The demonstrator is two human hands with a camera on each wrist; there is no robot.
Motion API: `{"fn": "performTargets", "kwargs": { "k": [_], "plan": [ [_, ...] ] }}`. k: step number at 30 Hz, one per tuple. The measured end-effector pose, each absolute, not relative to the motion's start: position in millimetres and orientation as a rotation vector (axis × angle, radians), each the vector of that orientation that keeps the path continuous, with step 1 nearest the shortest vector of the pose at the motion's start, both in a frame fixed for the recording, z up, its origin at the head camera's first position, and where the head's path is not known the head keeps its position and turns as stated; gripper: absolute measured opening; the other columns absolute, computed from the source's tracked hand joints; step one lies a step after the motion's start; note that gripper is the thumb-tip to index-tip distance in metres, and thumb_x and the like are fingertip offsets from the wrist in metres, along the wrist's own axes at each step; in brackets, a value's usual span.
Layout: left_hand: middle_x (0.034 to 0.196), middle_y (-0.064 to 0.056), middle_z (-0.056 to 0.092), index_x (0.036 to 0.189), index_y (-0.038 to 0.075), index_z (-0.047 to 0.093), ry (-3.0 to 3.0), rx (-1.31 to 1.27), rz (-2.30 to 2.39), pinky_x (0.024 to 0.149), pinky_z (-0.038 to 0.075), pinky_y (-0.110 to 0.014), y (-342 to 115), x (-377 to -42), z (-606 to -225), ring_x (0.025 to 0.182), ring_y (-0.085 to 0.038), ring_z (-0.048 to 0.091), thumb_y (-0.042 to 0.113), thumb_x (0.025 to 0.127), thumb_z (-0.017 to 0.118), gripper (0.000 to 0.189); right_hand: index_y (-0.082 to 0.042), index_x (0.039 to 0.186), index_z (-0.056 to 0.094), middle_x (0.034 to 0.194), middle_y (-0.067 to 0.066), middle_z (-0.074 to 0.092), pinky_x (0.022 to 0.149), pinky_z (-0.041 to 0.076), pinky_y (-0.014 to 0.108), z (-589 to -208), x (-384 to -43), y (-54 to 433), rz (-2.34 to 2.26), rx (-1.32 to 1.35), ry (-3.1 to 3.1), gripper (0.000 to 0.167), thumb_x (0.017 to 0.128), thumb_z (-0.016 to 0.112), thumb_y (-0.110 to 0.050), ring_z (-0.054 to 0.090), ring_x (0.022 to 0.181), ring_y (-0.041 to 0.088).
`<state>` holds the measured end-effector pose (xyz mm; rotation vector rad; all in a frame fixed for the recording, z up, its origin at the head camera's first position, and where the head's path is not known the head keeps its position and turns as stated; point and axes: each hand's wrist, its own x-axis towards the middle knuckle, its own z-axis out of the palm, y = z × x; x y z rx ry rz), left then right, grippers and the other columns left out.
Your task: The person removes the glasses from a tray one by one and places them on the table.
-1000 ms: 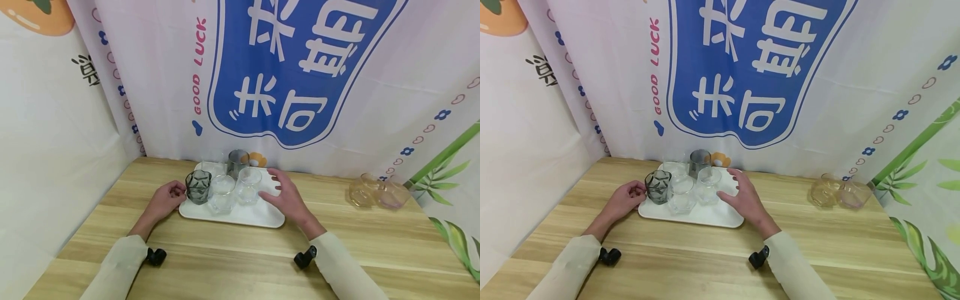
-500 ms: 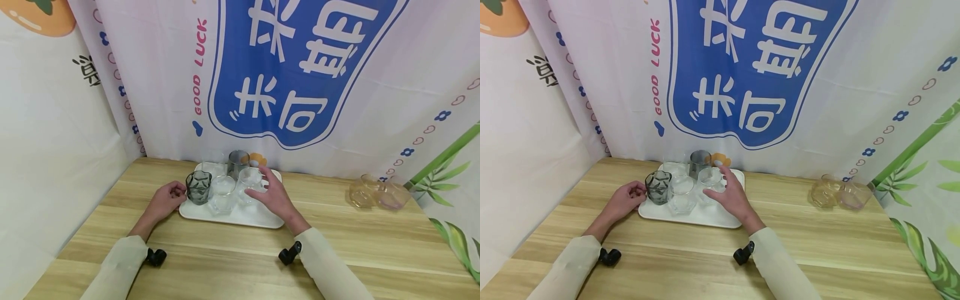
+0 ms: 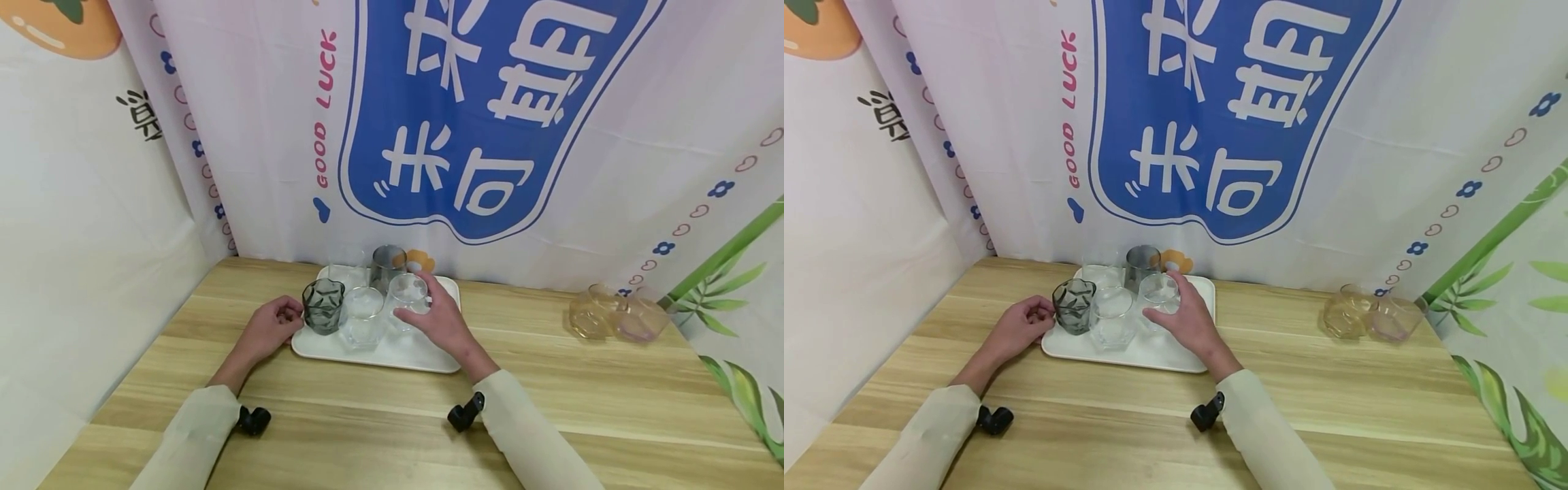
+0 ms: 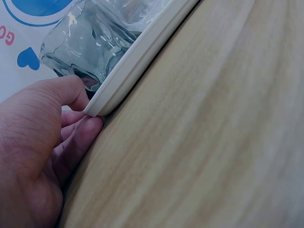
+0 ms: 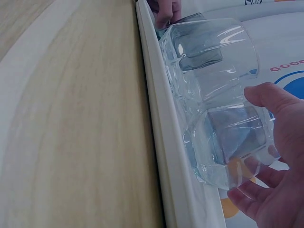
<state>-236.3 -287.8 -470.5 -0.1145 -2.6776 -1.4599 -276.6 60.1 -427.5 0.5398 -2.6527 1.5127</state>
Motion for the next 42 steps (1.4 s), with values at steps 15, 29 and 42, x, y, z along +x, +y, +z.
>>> {"fn": "performTargets", "kwargs": {
  "k": [15, 29, 42],
  "plan": [
    [0.095, -0.013, 0.064, 0.113, 0.000, 0.063, -2.680, -0.103, -1.476, 0.059, 0.056, -0.031, -287.5, -236.6, -471.2, 0.072, -0.021, 0.059, 0.006, 0.094, 0.066, 0.020, -0.007, 0.150, 0.047, 0.144, 0.015, 0.055, 0.106, 0.046, 0.050, -423.9, -274.8, 60.3, 1.594, 0.536, -2.590, 0.081, 0.082, 0.088, -0.025, 0.053, 0.131, 0.034],
    [0.097, -0.013, 0.064, 0.115, -0.002, 0.063, -2.684, -0.110, -1.494, 0.059, 0.056, -0.030, -287.6, -236.0, -467.2, 0.075, -0.021, 0.059, 0.007, 0.095, 0.067, 0.022, -0.007, 0.146, 0.050, 0.141, 0.017, 0.056, 0.106, 0.046, 0.050, -410.0, -272.0, 69.2, 1.637, 0.459, -2.572, 0.075, 0.083, 0.088, -0.022, 0.055, 0.127, 0.036],
    [0.095, -0.013, 0.063, 0.114, -0.001, 0.063, -2.693, -0.096, -1.484, 0.059, 0.056, -0.030, -287.3, -235.0, -466.4, 0.072, -0.020, 0.059, 0.006, 0.095, 0.066, 0.020, -0.008, 0.150, 0.044, 0.149, 0.018, 0.050, 0.108, 0.045, 0.052, -393.0, -262.8, 97.4, 1.502, 0.267, -2.663, 0.080, 0.084, 0.085, -0.027, 0.050, 0.133, 0.035]
  ]
}}
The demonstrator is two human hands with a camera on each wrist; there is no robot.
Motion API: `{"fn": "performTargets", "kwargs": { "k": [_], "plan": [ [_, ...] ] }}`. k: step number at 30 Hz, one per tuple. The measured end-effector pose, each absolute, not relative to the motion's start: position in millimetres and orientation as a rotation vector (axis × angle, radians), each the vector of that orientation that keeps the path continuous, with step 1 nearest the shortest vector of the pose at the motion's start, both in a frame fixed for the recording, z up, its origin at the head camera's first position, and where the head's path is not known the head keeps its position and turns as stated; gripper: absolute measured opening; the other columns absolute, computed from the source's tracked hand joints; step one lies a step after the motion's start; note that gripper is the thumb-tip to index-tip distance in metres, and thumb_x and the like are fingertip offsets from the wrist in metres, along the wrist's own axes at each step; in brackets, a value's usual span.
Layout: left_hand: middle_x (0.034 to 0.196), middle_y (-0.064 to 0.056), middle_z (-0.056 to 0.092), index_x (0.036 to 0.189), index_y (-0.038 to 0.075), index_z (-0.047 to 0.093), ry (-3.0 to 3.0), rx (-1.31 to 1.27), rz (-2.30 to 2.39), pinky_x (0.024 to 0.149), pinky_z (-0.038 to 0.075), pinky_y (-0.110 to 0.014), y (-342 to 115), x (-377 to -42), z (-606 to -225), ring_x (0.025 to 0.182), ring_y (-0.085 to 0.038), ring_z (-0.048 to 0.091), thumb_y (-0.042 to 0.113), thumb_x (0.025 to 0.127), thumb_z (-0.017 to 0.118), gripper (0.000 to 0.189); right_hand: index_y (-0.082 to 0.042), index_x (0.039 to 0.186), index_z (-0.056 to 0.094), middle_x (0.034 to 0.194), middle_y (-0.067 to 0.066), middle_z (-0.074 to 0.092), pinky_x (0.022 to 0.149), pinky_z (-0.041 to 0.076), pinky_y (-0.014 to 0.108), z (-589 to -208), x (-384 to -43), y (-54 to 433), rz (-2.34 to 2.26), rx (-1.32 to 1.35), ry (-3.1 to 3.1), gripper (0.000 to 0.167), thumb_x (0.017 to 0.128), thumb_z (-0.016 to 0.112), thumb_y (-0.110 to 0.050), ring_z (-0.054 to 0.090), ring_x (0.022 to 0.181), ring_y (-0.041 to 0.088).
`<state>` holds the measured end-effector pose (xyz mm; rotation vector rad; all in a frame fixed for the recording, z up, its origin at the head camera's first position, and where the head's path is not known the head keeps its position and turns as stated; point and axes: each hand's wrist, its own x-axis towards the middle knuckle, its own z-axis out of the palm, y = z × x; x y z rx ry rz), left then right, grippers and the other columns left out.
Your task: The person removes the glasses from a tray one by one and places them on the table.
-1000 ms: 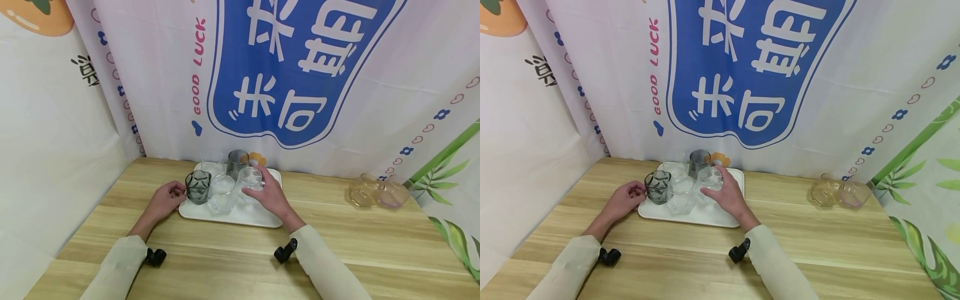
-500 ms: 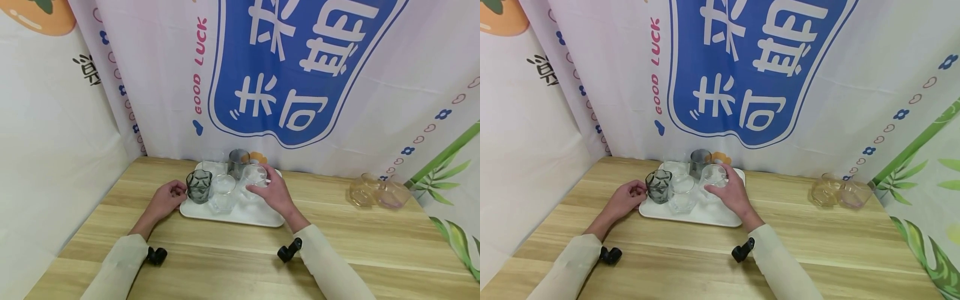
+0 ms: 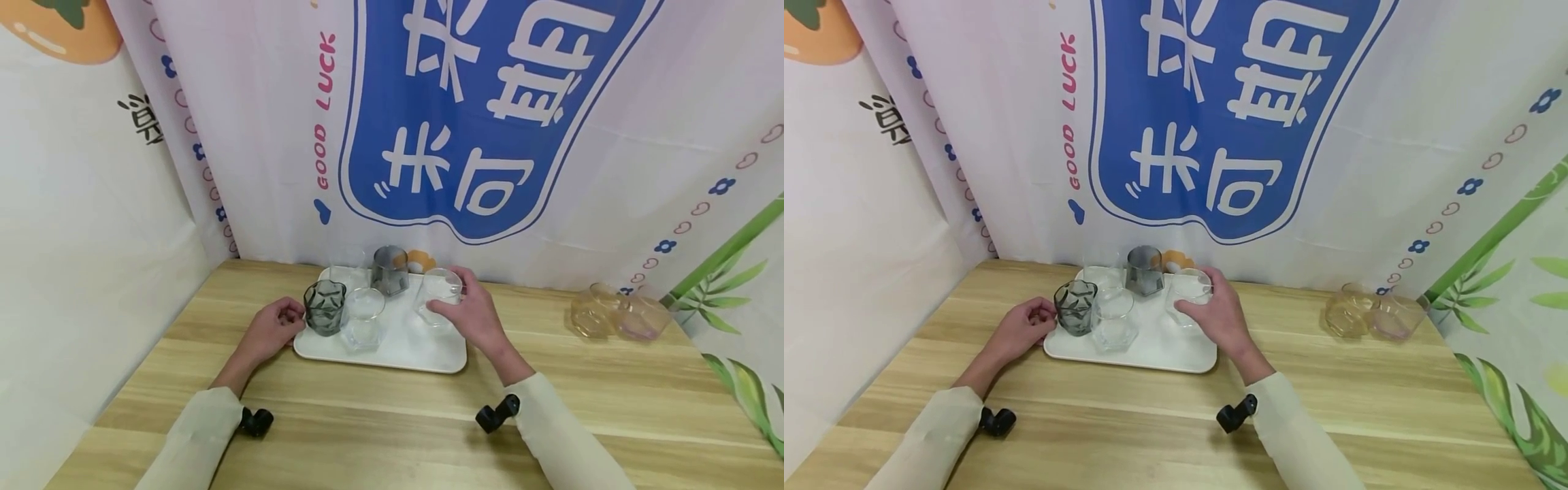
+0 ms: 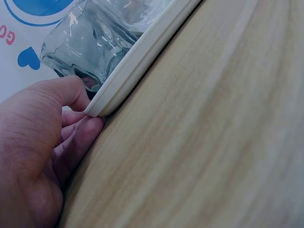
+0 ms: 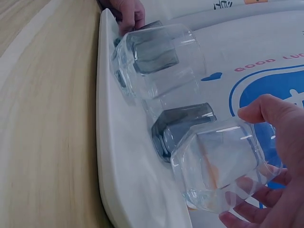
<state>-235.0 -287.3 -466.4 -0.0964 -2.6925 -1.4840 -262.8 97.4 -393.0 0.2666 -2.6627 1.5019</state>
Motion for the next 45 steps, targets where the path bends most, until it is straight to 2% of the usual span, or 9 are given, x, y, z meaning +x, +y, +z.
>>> {"fn": "performTargets", "kwargs": {
  "k": [14, 19, 30, 38, 45],
  "plan": [
    [0.096, -0.012, 0.063, 0.113, -0.001, 0.063, -2.691, -0.103, -1.472, 0.059, 0.056, -0.031, -287.6, -235.1, -467.4, 0.074, -0.020, 0.059, 0.006, 0.095, 0.066, 0.020, -0.004, 0.148, 0.043, 0.140, 0.021, 0.054, 0.095, 0.053, 0.051, -395.1, -260.3, 150.5, 1.459, 0.186, -2.654, 0.078, 0.085, 0.084, -0.026, 0.056, 0.122, 0.039],
    [0.096, -0.013, 0.063, 0.113, -0.001, 0.063, -2.692, -0.100, -1.472, 0.060, 0.057, -0.031, -287.6, -235.5, -467.4, 0.075, -0.021, 0.060, 0.006, 0.095, 0.066, 0.020, -0.003, 0.148, 0.043, 0.141, 0.023, 0.053, 0.093, 0.052, 0.050, -393.9, -262.1, 169.5, 1.420, 0.142, -2.646, 0.080, 0.085, 0.084, -0.029, 0.054, 0.122, 0.040],
    [0.094, -0.012, 0.063, 0.113, -0.001, 0.063, -2.684, -0.107, -1.488, 0.059, 0.056, -0.031, -287.4, -234.4, -467.0, 0.073, -0.021, 0.059, 0.006, 0.094, 0.066, 0.020, -0.002, 0.151, 0.040, 0.147, 0.025, 0.048, 0.097, 0.046, 0.053, -396.5, -264.2, 210.4, 1.385, 0.046, -2.654, 0.083, 0.087, 0.083, -0.034, 0.048, 0.129, 0.044],
    [0.092, -0.012, 0.062, 0.111, -0.001, 0.064, -2.669, -0.109, -1.496, 0.058, 0.055, -0.030, -287.0, -233.7, -468.4, 0.070, -0.019, 0.058, 0.005, 0.094, 0.066, 0.018, -0.001, 0.157, 0.029, 0.157, 0.031, 0.031, 0.103, 0.042, 0.057, -398.8, -266.2, 238.1, 1.427, -0.020, -2.663, 0.091, 0.089, 0.080, -0.034, 0.037, 0.137, 0.050],
    [0.092, -0.012, 0.063, 0.112, -0.001, 0.064, -2.671, -0.117, -1.486, 0.058, 0.056, -0.031, -286.8, -234.8, -468.7, 0.070, -0.020, 0.058, 0.006, 0.094, 0.065, 0.019, -0.002, 0.158, 0.028, 0.155, 0.031, 0.035, 0.104, 0.042, 0.058, -399.9, -267.8, 259.8, 1.362, -0.120, -2.655, 0.093, 0.090, 0.079, -0.038, 0.040, 0.136, 0.048]
  ]
}}
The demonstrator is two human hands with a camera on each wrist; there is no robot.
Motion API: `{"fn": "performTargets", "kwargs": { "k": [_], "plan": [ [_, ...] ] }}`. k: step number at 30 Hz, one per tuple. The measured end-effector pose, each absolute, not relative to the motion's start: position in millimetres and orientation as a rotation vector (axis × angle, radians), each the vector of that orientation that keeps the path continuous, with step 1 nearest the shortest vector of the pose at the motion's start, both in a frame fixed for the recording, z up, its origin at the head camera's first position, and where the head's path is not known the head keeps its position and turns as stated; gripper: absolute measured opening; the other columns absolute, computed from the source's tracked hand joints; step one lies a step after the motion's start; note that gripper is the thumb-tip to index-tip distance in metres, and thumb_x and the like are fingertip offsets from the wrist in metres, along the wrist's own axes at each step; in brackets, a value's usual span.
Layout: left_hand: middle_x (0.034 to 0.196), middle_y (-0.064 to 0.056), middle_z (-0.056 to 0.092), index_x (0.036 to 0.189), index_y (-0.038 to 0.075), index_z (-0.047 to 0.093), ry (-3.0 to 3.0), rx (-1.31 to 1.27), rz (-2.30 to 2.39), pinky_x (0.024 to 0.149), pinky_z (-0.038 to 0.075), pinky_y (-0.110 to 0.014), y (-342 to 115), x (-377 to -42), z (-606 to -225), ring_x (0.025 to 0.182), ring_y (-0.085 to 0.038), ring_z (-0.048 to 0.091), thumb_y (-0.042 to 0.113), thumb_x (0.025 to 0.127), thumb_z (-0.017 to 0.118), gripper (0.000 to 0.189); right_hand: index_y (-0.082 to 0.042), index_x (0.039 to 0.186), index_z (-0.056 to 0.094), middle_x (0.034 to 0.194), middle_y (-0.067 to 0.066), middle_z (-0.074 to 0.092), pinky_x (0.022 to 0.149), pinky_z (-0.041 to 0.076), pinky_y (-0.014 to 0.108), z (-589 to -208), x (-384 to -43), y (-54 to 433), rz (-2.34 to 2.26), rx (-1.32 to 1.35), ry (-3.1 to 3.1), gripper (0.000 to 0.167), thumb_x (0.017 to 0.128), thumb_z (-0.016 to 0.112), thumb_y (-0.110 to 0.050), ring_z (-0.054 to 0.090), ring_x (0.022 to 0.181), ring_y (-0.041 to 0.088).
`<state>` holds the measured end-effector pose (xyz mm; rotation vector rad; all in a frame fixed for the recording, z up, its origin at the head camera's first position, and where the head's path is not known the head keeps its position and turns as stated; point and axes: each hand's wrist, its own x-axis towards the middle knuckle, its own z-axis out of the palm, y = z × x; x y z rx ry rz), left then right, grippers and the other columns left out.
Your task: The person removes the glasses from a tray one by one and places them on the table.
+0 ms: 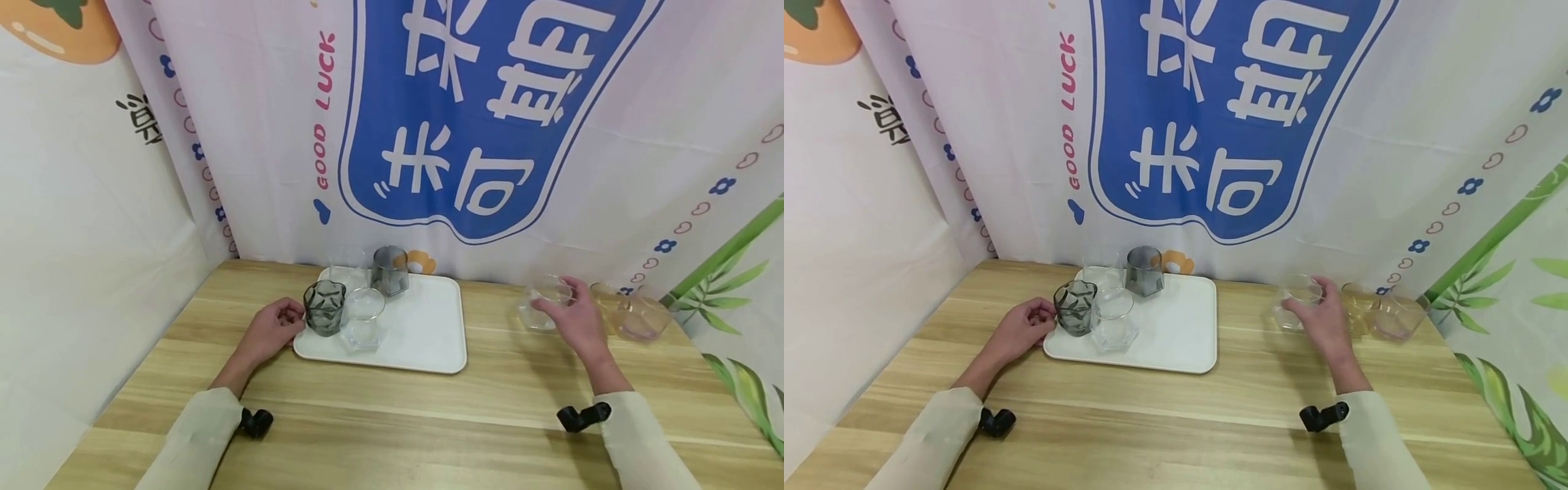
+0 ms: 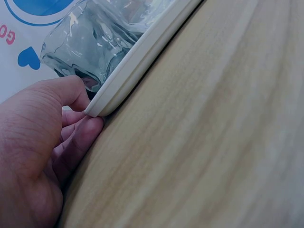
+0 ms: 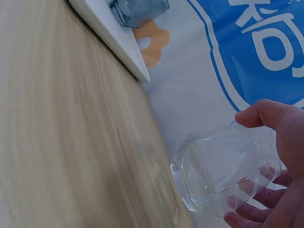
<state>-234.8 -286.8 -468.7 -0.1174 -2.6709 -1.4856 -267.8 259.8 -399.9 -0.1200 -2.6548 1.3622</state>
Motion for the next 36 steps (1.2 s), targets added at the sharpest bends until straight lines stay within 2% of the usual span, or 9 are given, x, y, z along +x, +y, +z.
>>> {"fn": "performTargets", "kwargs": {
  "k": [9, 20, 26, 36],
  "plan": [
    [0.092, -0.011, 0.063, 0.112, 0.000, 0.064, -2.675, -0.105, -1.471, 0.058, 0.056, -0.031, -287.0, -235.1, -469.8, 0.070, -0.023, 0.059, 0.005, 0.094, 0.066, 0.019, 0.000, 0.159, 0.027, 0.155, 0.033, 0.034, 0.107, 0.039, 0.061, -403.7, -268.1, 273.7, 1.382, -0.119, -2.626, 0.092, 0.091, 0.079, -0.035, 0.039, 0.137, 0.051],
    [0.093, -0.012, 0.063, 0.112, 0.000, 0.064, -2.672, -0.103, -1.495, 0.058, 0.056, -0.030, -287.0, -235.1, -469.4, 0.070, -0.020, 0.059, 0.006, 0.095, 0.065, 0.019, 0.002, 0.159, 0.026, 0.156, 0.032, 0.035, 0.106, 0.039, 0.063, -405.5, -268.4, 276.1, 1.353, -0.098, -2.658, 0.094, 0.092, 0.078, -0.039, 0.038, 0.137, 0.052],
    [0.093, -0.012, 0.063, 0.113, -0.001, 0.063, -2.673, -0.108, -1.502, 0.058, 0.055, -0.030, -287.5, -235.7, -470.8, 0.069, -0.019, 0.058, 0.006, 0.095, 0.065, 0.020, 0.001, 0.161, 0.020, 0.159, 0.033, 0.028, 0.107, 0.038, 0.064, -406.9, -268.7, 277.6, 1.357, -0.113, -2.676, 0.099, 0.092, 0.078, -0.040, 0.036, 0.138, 0.054],
    [0.093, -0.012, 0.063, 0.113, 0.000, 0.064, -2.679, -0.092, -1.498, 0.058, 0.056, -0.030, -287.0, -236.5, -470.6, 0.070, -0.021, 0.059, 0.006, 0.095, 0.065, 0.019, 0.006, 0.160, 0.019, 0.153, 0.038, 0.033, 0.107, 0.036, 0.067, -405.9, -270.8, 278.8, 1.259, -0.080, -2.728, 0.100, 0.093, 0.075, -0.044, 0.036, 0.137, 0.056]
  ]
}}
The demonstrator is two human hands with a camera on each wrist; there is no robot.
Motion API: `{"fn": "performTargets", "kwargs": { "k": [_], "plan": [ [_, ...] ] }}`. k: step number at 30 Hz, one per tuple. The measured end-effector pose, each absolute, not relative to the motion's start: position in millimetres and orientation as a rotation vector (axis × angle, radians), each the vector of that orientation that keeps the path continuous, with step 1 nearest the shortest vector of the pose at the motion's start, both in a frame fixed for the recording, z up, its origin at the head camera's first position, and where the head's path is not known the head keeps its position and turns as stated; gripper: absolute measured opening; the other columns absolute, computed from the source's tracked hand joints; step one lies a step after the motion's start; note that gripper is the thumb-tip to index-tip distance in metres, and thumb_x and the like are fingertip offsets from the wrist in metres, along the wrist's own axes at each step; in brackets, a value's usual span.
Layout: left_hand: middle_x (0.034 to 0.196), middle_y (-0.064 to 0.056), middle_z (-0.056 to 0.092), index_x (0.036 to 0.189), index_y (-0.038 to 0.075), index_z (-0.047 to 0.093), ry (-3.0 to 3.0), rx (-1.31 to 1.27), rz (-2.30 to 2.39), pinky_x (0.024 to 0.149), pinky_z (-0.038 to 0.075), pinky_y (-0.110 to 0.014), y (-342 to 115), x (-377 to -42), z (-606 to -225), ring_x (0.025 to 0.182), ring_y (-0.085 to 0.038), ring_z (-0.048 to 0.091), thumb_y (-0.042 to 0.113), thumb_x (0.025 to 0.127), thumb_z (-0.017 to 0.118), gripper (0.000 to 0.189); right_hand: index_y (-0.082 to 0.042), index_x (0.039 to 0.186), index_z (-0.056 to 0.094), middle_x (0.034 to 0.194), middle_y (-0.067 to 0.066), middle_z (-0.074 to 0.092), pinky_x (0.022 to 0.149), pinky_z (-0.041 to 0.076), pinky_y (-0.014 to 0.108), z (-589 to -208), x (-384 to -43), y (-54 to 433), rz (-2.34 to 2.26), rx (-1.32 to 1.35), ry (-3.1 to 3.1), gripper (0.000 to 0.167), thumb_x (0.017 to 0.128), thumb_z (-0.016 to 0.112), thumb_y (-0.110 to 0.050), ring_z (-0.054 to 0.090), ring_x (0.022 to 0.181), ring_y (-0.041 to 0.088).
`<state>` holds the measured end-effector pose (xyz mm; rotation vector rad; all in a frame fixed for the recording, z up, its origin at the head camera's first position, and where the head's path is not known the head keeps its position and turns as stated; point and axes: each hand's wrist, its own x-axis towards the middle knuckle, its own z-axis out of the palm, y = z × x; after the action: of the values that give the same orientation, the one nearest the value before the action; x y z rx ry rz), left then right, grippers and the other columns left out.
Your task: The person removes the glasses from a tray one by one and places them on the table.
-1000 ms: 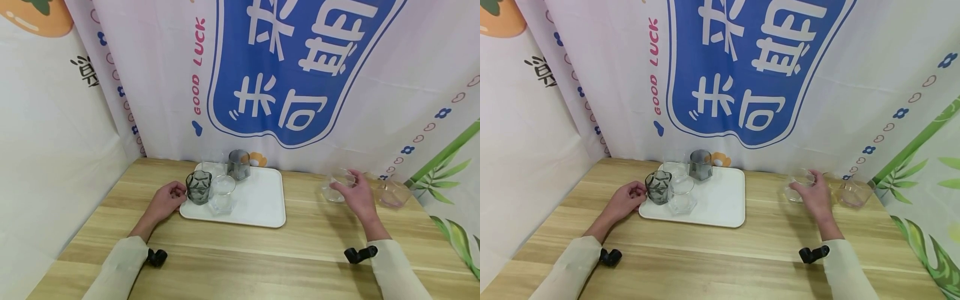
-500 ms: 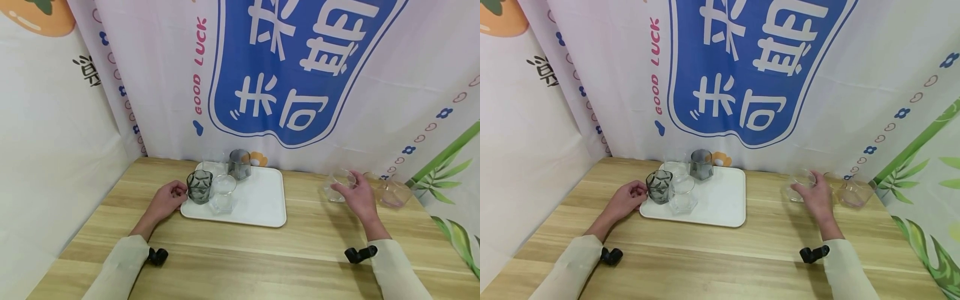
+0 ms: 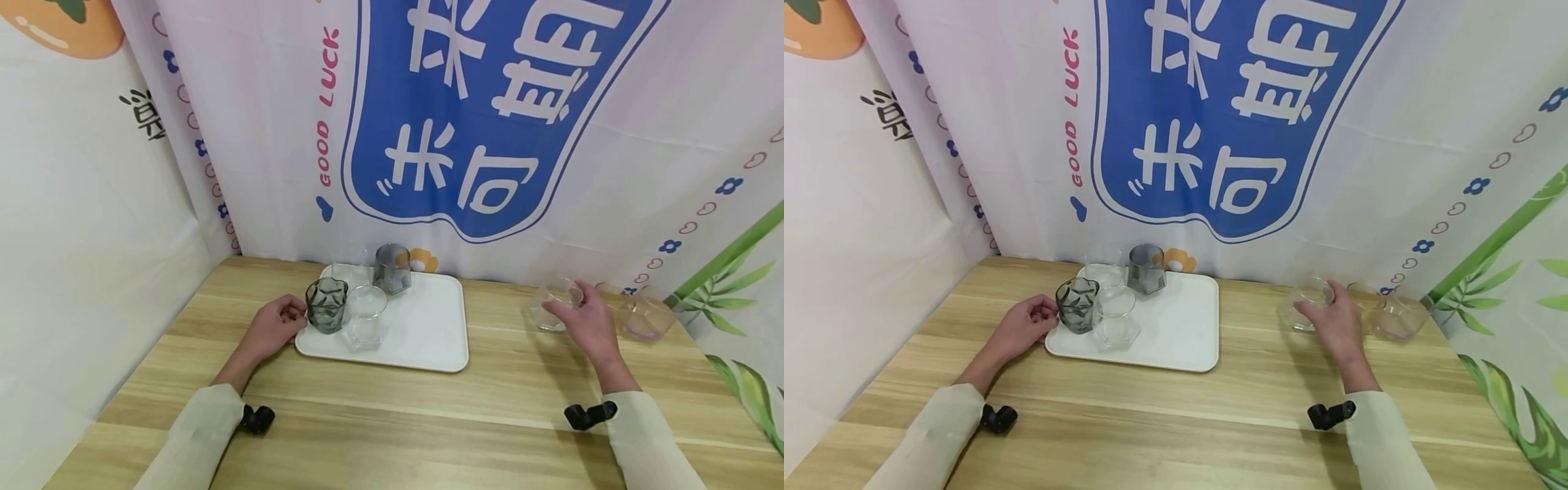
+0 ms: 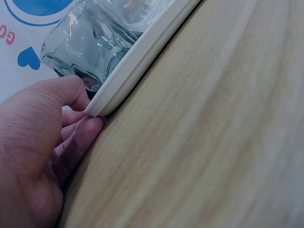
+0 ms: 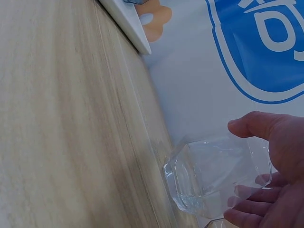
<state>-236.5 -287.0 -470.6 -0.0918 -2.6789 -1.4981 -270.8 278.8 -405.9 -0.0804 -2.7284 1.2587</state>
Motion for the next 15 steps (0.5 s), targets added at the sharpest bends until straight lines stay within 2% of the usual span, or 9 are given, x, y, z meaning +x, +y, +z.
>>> {"fn": "performTargets", "kwargs": {
  "k": [9, 15],
  "plan": [
    [0.094, -0.012, 0.063, 0.114, 0.000, 0.063, -2.682, -0.093, -1.499, 0.059, 0.056, -0.032, -288.2, -236.0, -471.5, 0.072, -0.023, 0.059, 0.005, 0.095, 0.065, 0.020, 0.008, 0.157, 0.024, 0.147, 0.038, 0.041, 0.105, 0.040, 0.065, -405.7, -270.3, 277.2, 1.253, -0.049, -2.711, 0.095, 0.093, 0.076, -0.040, 0.046, 0.130, 0.053],
    [0.094, -0.012, 0.063, 0.114, 0.000, 0.063, -2.679, -0.092, -1.510, 0.059, 0.056, -0.031, -287.5, -235.9, -470.8, 0.072, -0.022, 0.059, 0.006, 0.095, 0.065, 0.020, 0.006, 0.159, 0.018, 0.154, 0.039, 0.031, 0.106, 0.035, 0.069, -405.4, -270.3, 276.5, 1.221, -0.017, -2.710, 0.098, 0.093, 0.076, -0.039, 0.036, 0.137, 0.058]
  ]
}}
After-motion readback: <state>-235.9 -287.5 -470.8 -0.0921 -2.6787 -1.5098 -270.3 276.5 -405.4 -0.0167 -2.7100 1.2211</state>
